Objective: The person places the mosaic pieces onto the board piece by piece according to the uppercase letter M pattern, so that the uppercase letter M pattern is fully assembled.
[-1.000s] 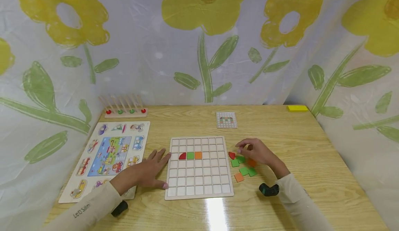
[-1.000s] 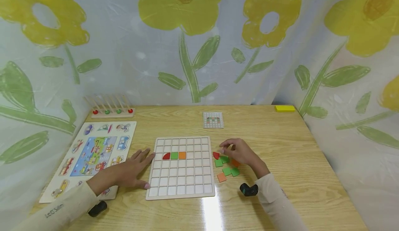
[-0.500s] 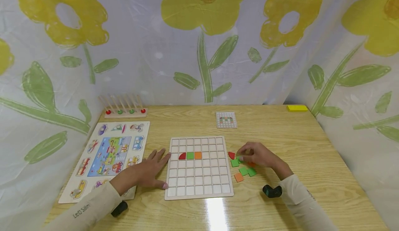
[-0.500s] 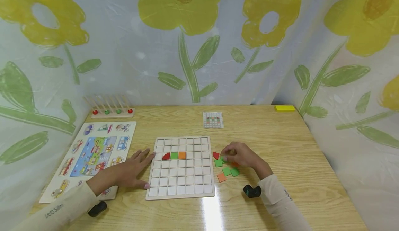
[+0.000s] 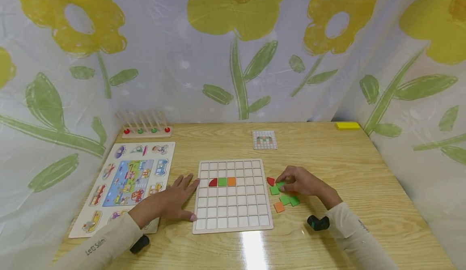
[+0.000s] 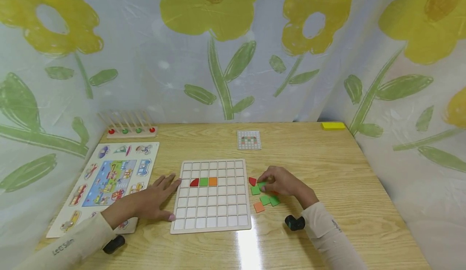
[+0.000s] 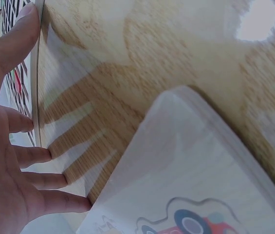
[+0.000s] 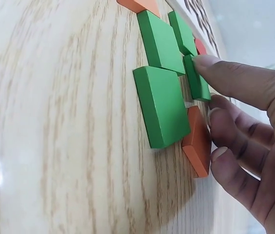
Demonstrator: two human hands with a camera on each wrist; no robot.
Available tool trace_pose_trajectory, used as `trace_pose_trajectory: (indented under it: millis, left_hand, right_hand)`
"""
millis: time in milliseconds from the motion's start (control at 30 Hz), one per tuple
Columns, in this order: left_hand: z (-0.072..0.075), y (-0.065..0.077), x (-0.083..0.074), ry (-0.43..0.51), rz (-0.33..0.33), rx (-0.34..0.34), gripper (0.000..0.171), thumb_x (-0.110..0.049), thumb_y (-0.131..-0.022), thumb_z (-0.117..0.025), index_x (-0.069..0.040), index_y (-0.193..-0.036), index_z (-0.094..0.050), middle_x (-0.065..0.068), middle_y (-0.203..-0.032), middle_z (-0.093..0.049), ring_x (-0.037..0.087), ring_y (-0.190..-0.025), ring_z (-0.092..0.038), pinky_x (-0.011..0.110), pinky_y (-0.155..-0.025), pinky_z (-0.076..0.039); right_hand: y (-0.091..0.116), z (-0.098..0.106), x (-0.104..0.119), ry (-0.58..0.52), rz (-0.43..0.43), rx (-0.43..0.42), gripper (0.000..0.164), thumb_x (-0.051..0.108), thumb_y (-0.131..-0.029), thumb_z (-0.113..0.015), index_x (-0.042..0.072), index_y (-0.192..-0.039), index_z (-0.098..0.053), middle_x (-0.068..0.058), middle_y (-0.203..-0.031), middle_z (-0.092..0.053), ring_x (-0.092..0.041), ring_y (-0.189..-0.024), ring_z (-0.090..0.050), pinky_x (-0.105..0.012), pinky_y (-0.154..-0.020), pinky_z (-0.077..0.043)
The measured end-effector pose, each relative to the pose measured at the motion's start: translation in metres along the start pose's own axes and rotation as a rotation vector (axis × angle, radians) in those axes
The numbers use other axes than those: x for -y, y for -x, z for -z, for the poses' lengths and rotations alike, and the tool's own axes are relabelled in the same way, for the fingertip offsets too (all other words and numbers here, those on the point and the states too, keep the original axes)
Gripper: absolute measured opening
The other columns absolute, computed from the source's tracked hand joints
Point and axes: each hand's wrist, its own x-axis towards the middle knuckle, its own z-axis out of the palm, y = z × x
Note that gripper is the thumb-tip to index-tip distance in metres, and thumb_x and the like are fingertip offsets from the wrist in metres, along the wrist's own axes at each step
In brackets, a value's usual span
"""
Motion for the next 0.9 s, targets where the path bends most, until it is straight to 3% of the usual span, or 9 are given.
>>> trace_pose_trajectory:
  millis: [367, 633, 900]
  left_hand:
    - [0.0012, 0.0011, -0.0010, 0.003, 0.006, 0.011, 0.113, -0.067, -0.082, -0.069, -0.006, -0.161, -0.016, 0.027, -0.166, -0.010, 0.056, -0.149, -0.010, 0.076, -0.107, -0.025]
    - [0.0015, 0.0005, -0.0013, 0.006, 0.007, 0.012, 0.113, -0.067, -0.082, -0.069, -0.006, -0.162, -0.016, 0.027, -0.166, -0.009, 0.056, -0.149, -0.009, 0.076, -0.108, -0.024]
    - [-0.0009, -0.0010, 0.0021, -0.005, 0.012, 0.004, 0.113, -0.067, -0.082, -0.069, -0.008, -0.162, -0.016, 0.026, -0.166, -0.009, 0.055, -0.150, -0.010, 0.076, -0.108, -0.025]
  right_hand:
    - [-0.0007, 0.0009, 0.0005, 0.018, 0.051, 0.019, 0.023, 0.012, -0.091, -0.074, 0.005, -0.114, -0.076, -0.009, -0.103, -0.062, -0.019, -0.091, -0.056, -0.026, -0.078, -0.049]
    - [-0.0029, 0.0017, 0.0021, 0.041, 0.014, 0.039, 0.026, 0.015, -0.093, -0.073, 0.005, -0.117, -0.075, -0.007, -0.104, -0.063, -0.014, -0.087, -0.054, -0.025, -0.075, -0.047]
    - [-0.0054, 0.0006, 0.0033, 0.091, -0.035, 0.042, 0.020, 0.018, -0.092, -0.075, 0.014, -0.112, -0.075, -0.002, -0.102, -0.061, -0.016, -0.089, -0.053, -0.029, -0.080, -0.046]
